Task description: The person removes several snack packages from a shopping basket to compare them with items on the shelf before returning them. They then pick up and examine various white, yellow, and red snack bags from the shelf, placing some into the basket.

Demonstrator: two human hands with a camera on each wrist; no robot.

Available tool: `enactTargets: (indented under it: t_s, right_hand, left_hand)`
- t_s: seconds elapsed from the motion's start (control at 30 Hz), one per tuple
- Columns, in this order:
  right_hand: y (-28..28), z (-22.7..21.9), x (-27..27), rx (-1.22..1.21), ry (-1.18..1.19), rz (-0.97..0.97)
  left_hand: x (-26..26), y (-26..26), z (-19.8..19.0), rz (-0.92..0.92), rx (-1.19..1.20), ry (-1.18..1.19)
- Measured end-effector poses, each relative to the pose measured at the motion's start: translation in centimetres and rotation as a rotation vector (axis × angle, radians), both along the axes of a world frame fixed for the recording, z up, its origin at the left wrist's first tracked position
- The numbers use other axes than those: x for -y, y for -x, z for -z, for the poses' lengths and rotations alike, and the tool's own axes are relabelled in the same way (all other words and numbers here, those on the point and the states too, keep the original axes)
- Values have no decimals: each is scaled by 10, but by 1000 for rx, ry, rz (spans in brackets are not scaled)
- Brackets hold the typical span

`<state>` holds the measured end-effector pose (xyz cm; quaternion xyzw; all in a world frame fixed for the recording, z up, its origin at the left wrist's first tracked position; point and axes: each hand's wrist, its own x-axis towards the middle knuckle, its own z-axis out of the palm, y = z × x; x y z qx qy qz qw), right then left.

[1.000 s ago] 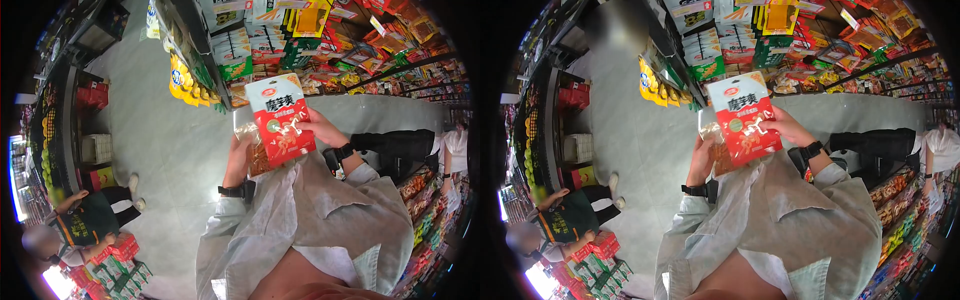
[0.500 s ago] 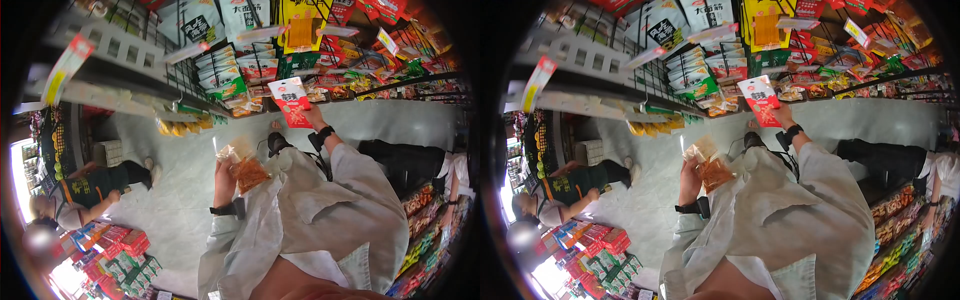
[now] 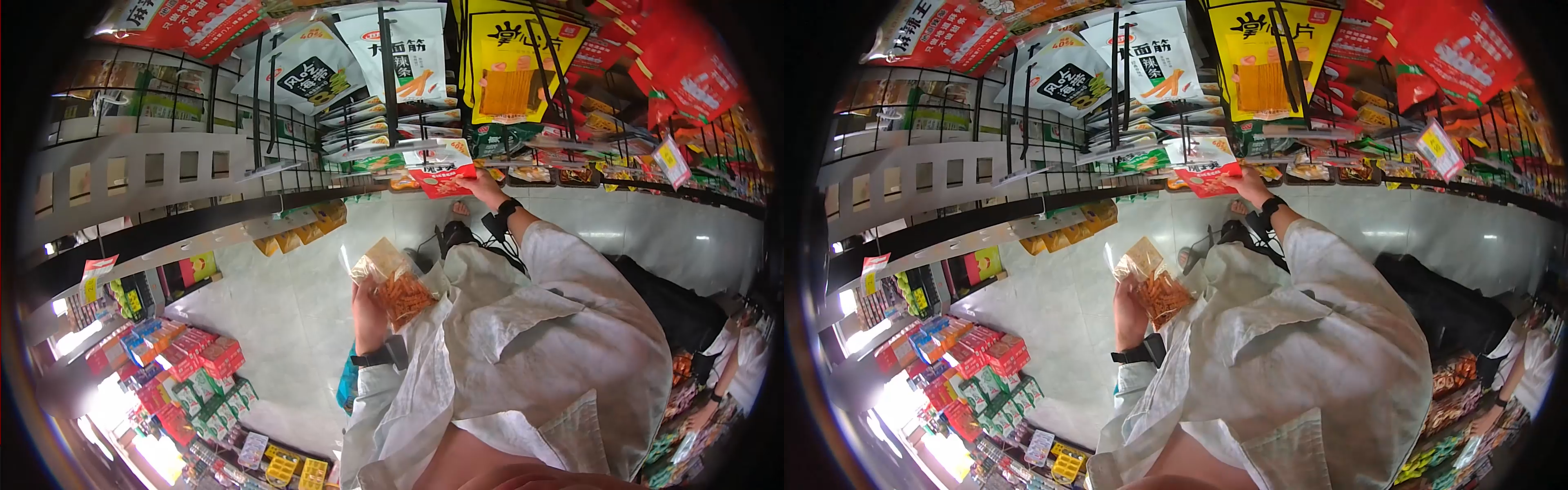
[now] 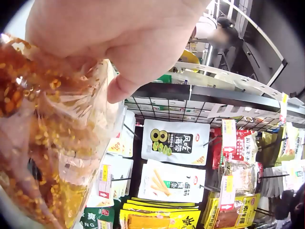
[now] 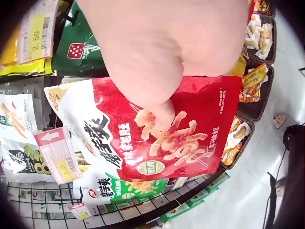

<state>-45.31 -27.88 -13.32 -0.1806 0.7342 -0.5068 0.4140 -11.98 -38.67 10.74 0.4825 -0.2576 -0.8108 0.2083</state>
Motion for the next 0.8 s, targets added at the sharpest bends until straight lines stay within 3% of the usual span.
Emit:
enactTargets:
  t_s: [0.17,0.4,0.57,0.7,0.77,0.8]
  right_hand:
    - [12,15,-10,-81,-28,-167]
    - [22,12,-15,-223,-15,-229]
    - [19,10,-1,-162,-70,-148]
    - [19,-20,8,-16,-118,-127]
    - [16,28,9,-30,-100,-71]
    - [15,25,13,-38,-94,-44]
  left_hand:
    - [-5,11,7,-79,40,-18]
    - [-8,26,0,-78,67,-25]
    - [-13,34,-7,-78,82,-46]
    - [-12,36,-7,-79,38,-78]
    - [-10,37,-9,-69,17,-78]
    - [-8,37,-9,-63,14,-68]
